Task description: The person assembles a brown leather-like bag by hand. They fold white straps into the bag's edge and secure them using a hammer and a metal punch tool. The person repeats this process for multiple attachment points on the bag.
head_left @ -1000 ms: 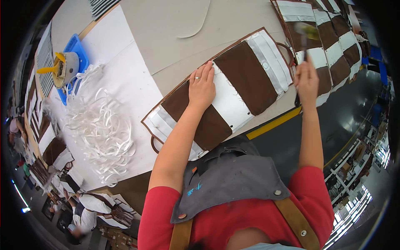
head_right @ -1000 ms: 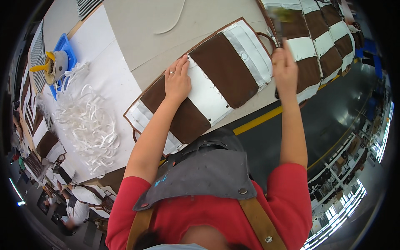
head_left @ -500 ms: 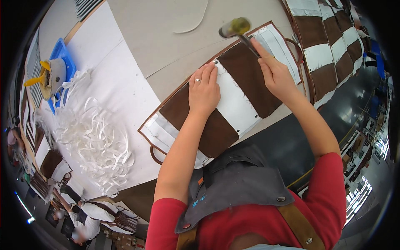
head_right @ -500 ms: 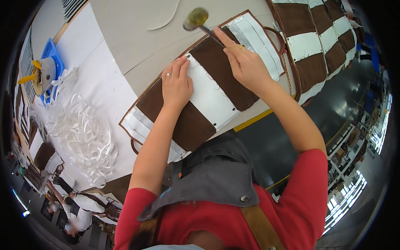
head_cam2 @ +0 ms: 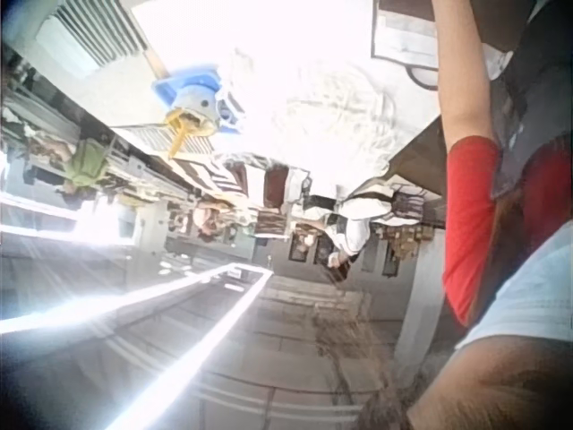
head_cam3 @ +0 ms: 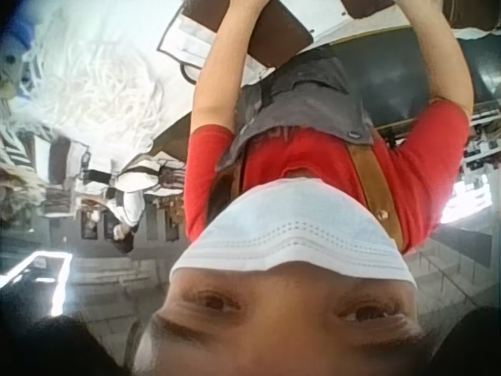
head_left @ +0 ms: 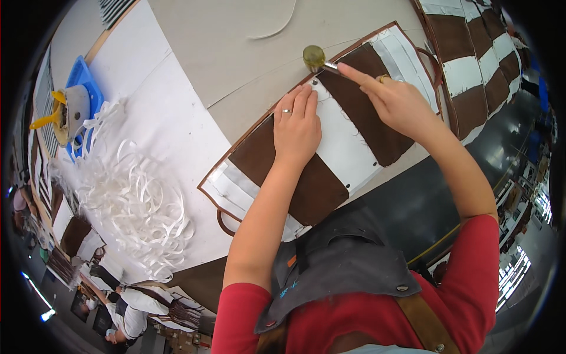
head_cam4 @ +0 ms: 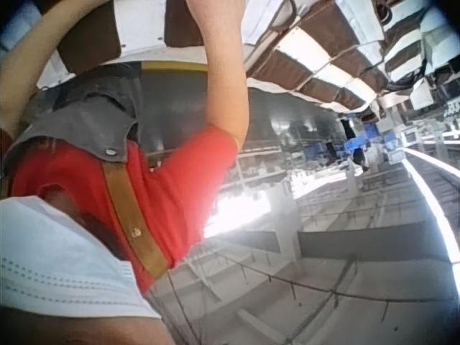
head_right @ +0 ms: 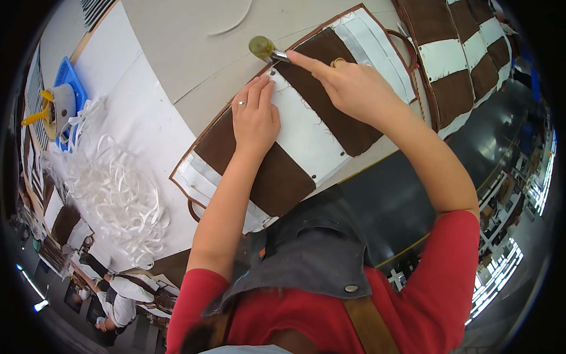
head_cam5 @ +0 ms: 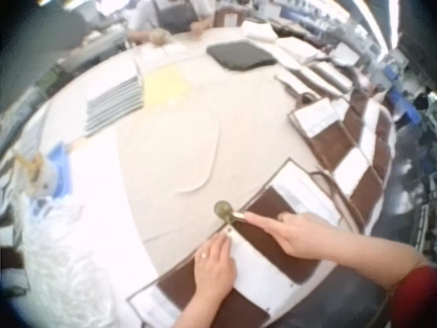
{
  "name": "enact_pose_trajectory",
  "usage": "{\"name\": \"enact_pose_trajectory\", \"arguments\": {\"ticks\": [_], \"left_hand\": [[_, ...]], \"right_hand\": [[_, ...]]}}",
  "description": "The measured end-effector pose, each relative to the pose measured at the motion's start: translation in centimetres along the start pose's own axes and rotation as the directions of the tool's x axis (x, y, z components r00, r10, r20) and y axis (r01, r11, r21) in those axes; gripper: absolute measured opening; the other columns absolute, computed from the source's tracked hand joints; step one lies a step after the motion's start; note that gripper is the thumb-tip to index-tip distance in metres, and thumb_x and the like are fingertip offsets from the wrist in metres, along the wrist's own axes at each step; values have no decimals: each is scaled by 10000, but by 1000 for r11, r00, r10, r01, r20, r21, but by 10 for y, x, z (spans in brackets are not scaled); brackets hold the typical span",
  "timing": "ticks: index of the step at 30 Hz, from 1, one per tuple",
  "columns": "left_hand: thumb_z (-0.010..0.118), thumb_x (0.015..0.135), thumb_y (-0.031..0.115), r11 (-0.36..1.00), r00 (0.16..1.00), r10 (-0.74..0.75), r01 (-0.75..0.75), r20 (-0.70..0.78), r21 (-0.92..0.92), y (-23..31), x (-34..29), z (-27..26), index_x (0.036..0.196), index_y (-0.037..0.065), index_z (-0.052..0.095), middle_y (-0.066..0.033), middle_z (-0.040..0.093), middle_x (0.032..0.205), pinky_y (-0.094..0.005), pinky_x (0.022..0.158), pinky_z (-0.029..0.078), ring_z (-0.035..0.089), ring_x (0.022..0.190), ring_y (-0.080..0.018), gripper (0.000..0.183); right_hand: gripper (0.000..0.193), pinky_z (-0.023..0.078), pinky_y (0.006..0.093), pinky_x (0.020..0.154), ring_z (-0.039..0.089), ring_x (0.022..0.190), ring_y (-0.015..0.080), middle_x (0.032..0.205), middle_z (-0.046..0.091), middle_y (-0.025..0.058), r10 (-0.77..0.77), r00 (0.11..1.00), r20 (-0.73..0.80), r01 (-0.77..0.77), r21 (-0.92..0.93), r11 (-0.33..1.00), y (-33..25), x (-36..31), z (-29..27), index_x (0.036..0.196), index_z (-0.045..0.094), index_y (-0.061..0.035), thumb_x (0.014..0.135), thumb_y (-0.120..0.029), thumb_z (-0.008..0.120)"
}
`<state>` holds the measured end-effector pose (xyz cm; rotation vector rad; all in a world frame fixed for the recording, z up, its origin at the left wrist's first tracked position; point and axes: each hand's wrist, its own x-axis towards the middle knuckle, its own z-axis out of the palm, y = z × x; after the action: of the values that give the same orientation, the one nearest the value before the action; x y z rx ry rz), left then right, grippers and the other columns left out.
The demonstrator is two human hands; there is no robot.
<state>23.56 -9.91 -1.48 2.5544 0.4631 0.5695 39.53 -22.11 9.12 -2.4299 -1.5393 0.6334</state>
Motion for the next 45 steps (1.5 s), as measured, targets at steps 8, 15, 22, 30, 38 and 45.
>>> {"name": "enact_pose_trajectory", "arguments": {"ticks": [8, 15, 22, 30, 38, 45], "left_hand": [[565, 725, -13, 1000, 1000, -13, 13, -14, -3, 1, 0, 2, 1065, 30, 576, -93, 568, 1122, -408, 921, 406, 531, 1120, -263, 342], [576, 743, -22, 998, 999, -40, 39, -20, -56, -1, -4, 1, 1048, 37, 585, -98, 565, 1114, -417, 910, 412, 534, 1109, -276, 311], [609, 795, 50, 991, 995, -95, 97, -17, 94, -5, -55, -48, 1082, 66, 608, -57, 566, 1143, -376, 937, 348, 531, 1107, -240, 287], [609, 813, 69, 978, 981, -188, 191, -47, 88, -14, -63, -43, 1071, 64, 582, -62, 569, 1109, -376, 912, 360, 535, 1043, -241, 259], [633, 812, 90, 975, 974, -208, 214, -92, 54, -15, -63, -42, 983, 47, 565, -114, 552, 1022, -402, 872, 396, 541, 1016, -281, 189], [639, 809, 86, 972, 968, -231, 234, -97, 26, -16, -61, -41, 955, 47, 561, -118, 548, 1032, -403, 867, 402, 544, 1011, -290, 170]], "right_hand": [[563, 485, 374, 545, 559, 568, 277, 669, 574, 124, -8, 999, -49, 12, 80, 997, 6, -7, 22, 1415, 385, -249, 899, -62, 511], [516, 453, 395, 543, 548, 560, 296, 640, 562, 148, 99, 975, -200, -46, 254, 966, 12, -17, 53, 1412, 391, -229, 930, -67, 477], [468, 401, 252, 535, 399, 527, 98, 775, 630, 79, 389, 914, -113, -194, 721, 666, -23, -32, 43, 1423, 377, -129, 962, -54, 403], [593, 476, 334, 494, 511, 520, 228, 745, 575, 107, -122, 935, -334, 225, 288, 931, -63, -10, 56, 1405, 424, -194, 850, 1, 503], [605, 496, 374, 490, 535, 490, 302, 692, 550, 142, -85, 996, -17, 87, 175, 981, -68, -12, 50, 1419, 388, -266, 869, -40, 504], [573, 492, 348, 524, 575, 598, 253, 925, 653, 133, -35, 941, 337, 78, -115, 990, -66, -12, 57, 1422, 378, -114, 877, 12, 504]]}}
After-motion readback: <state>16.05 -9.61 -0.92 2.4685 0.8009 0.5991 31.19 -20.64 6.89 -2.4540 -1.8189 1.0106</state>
